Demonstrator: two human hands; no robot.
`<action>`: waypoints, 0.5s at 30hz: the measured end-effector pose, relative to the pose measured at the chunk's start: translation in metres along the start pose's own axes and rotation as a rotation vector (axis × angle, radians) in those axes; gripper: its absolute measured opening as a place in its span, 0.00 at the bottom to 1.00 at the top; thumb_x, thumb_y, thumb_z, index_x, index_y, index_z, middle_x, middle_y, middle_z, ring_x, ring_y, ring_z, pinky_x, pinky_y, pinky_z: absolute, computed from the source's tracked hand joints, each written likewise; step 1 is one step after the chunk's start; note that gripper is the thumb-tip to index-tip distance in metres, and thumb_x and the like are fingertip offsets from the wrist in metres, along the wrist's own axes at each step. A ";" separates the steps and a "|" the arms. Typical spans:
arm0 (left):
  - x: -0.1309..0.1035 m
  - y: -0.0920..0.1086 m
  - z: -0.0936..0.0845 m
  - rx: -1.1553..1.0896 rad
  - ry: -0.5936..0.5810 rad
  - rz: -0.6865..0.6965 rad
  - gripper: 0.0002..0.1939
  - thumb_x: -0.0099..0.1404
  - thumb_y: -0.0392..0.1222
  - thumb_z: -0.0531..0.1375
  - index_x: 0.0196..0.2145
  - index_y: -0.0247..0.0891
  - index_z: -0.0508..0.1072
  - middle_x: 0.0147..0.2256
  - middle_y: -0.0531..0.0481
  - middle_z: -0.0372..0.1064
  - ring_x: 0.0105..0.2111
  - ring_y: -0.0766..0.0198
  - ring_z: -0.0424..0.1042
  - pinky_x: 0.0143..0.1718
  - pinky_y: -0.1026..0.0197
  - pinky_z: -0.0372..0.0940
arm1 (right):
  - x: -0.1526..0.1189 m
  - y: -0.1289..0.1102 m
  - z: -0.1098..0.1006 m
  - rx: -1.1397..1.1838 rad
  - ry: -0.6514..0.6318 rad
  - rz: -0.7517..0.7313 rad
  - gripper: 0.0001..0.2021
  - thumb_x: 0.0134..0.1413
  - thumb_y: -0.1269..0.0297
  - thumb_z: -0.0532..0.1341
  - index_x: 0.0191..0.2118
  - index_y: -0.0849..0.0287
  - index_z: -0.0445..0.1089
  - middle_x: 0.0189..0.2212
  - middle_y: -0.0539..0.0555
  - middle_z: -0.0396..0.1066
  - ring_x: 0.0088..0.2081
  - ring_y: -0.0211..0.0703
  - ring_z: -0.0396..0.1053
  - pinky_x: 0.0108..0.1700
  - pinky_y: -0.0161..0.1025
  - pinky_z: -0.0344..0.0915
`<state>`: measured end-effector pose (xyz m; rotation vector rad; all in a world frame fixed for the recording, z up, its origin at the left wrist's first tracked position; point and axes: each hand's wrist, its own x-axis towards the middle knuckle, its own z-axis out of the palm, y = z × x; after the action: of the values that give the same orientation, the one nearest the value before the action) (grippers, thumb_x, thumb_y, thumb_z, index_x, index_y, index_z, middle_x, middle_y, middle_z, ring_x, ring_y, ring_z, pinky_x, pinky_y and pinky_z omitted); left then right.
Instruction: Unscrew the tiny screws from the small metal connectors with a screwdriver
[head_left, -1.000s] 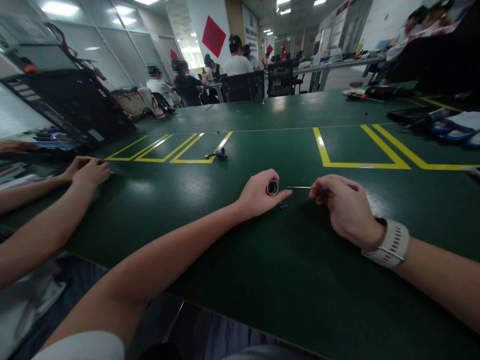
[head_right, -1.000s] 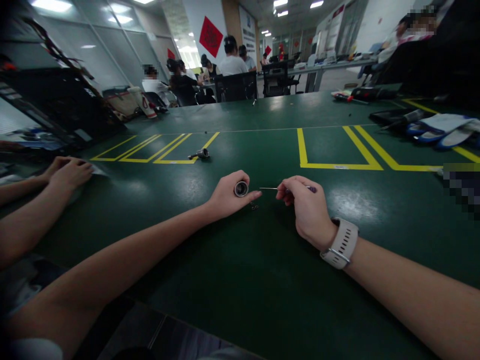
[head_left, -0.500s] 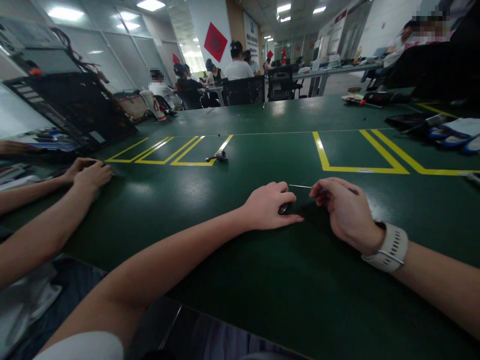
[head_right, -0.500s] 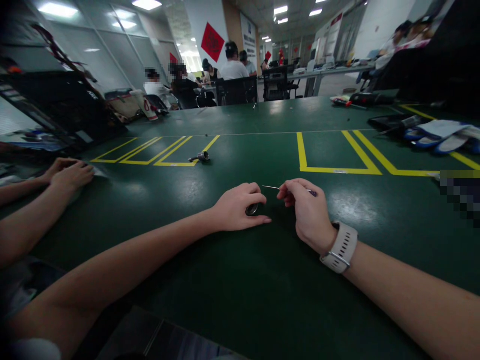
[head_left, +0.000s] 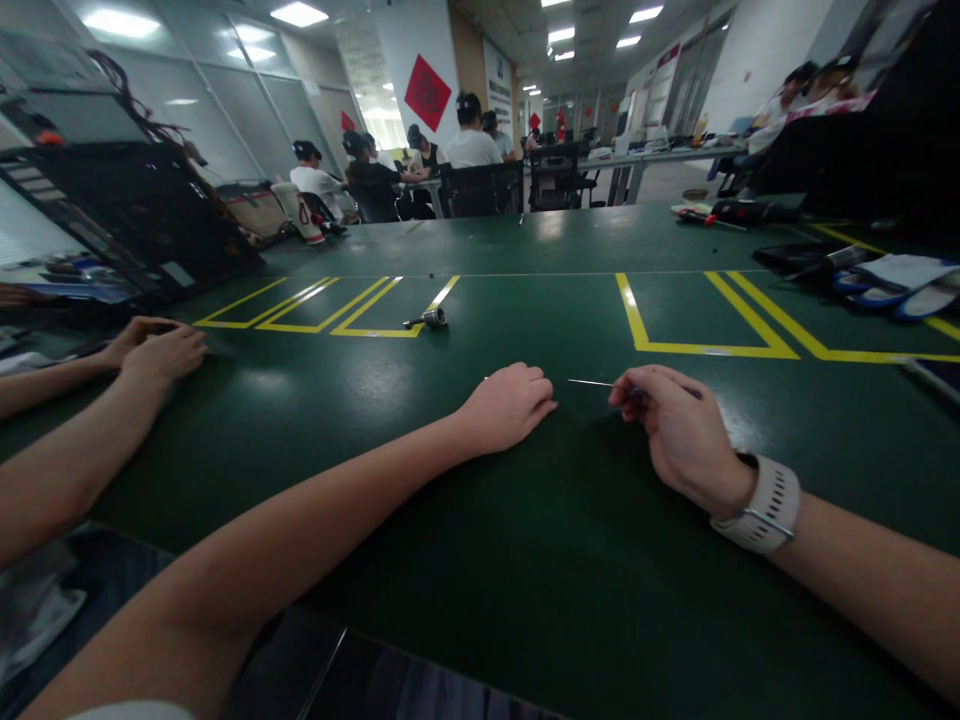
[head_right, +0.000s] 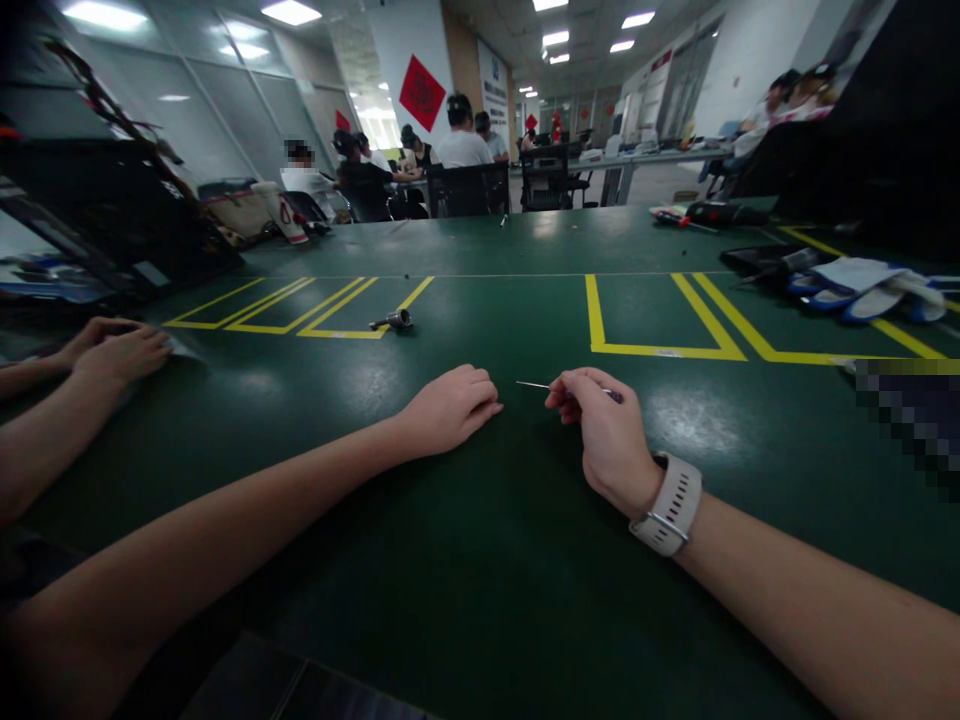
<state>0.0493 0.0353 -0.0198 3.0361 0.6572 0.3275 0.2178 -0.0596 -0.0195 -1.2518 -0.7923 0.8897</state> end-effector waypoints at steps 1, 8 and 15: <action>-0.002 -0.008 -0.001 0.009 0.004 -0.028 0.12 0.66 0.42 0.48 0.31 0.34 0.68 0.32 0.47 0.65 0.33 0.62 0.62 0.34 0.60 0.58 | 0.000 -0.001 0.000 -0.008 -0.007 -0.001 0.09 0.46 0.61 0.59 0.19 0.53 0.67 0.22 0.52 0.65 0.26 0.43 0.62 0.27 0.40 0.57; -0.039 -0.097 -0.013 0.176 0.019 -0.362 0.13 0.64 0.42 0.48 0.30 0.35 0.68 0.31 0.44 0.66 0.32 0.59 0.64 0.35 0.58 0.59 | -0.002 -0.001 0.002 0.077 0.010 0.043 0.07 0.43 0.62 0.62 0.19 0.55 0.68 0.22 0.51 0.67 0.26 0.41 0.62 0.26 0.39 0.58; -0.057 -0.135 -0.023 0.286 0.021 -0.587 0.12 0.63 0.43 0.48 0.27 0.36 0.66 0.29 0.44 0.66 0.33 0.57 0.65 0.35 0.58 0.59 | 0.045 -0.021 -0.017 -0.084 0.028 -0.081 0.11 0.47 0.61 0.59 0.19 0.57 0.68 0.20 0.51 0.65 0.26 0.40 0.62 0.28 0.39 0.57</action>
<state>-0.0610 0.1348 -0.0169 2.8888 1.6599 0.2594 0.2559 -0.0284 -0.0005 -1.2944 -0.8592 0.7786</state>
